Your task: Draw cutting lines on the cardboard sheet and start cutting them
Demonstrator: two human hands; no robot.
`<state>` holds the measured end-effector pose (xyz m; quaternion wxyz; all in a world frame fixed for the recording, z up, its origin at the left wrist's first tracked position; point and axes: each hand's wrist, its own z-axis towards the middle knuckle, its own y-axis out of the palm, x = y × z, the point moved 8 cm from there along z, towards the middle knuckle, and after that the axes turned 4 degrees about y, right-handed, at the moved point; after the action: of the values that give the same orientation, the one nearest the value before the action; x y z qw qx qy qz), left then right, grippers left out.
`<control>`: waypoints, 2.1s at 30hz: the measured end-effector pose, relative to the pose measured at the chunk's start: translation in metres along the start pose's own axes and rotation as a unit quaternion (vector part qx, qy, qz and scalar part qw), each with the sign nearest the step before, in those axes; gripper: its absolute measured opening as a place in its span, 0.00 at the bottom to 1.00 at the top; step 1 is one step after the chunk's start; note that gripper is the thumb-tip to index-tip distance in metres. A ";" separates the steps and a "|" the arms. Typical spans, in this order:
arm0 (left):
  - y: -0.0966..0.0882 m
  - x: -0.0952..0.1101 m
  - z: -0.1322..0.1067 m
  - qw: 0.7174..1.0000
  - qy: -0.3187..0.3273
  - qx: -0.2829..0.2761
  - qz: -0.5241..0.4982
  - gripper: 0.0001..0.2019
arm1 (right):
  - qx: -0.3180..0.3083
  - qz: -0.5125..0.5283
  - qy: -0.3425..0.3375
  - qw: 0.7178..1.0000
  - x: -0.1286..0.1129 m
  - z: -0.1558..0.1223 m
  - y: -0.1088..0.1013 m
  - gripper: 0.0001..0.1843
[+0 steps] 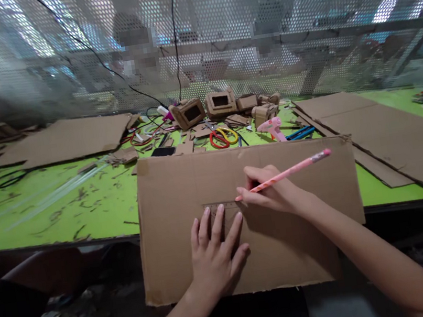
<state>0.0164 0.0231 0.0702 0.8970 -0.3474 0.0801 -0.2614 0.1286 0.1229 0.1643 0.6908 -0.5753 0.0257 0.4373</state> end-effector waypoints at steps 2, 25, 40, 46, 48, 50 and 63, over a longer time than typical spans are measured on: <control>0.000 0.000 0.000 1.000 -0.002 0.000 -0.004 0.29 | -0.007 0.014 -0.002 1.000 -0.005 0.002 0.008 0.15; -0.015 0.003 -0.026 0.994 0.097 -0.048 -0.030 0.35 | 0.079 0.516 0.056 0.851 0.018 0.016 0.013 0.24; -0.002 -0.003 -0.053 0.950 0.199 -0.240 0.025 0.39 | 0.095 0.509 0.048 0.854 0.023 0.006 0.013 0.24; 0.006 0.016 -0.051 0.962 0.152 -0.223 0.043 0.38 | 0.110 0.528 0.067 0.839 0.022 0.001 0.004 0.27; 0.013 0.029 -0.048 0.969 0.131 -0.203 0.052 0.38 | 0.156 0.511 0.071 0.843 0.025 -0.012 -0.003 0.22; 0.019 0.041 -0.044 0.977 0.097 -0.181 0.061 0.39 | 0.229 0.476 0.081 0.845 0.027 -0.034 -0.009 0.16; 0.028 0.072 -0.029 0.988 -0.074 -0.116 0.068 0.29 | 0.374 0.172 0.088 0.907 0.005 -0.085 0.012 0.04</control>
<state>0.0799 -0.0142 0.0331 0.8700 -0.4609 0.0666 -0.1621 0.1643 0.0562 0.1238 0.7642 -0.2976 0.3463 0.4555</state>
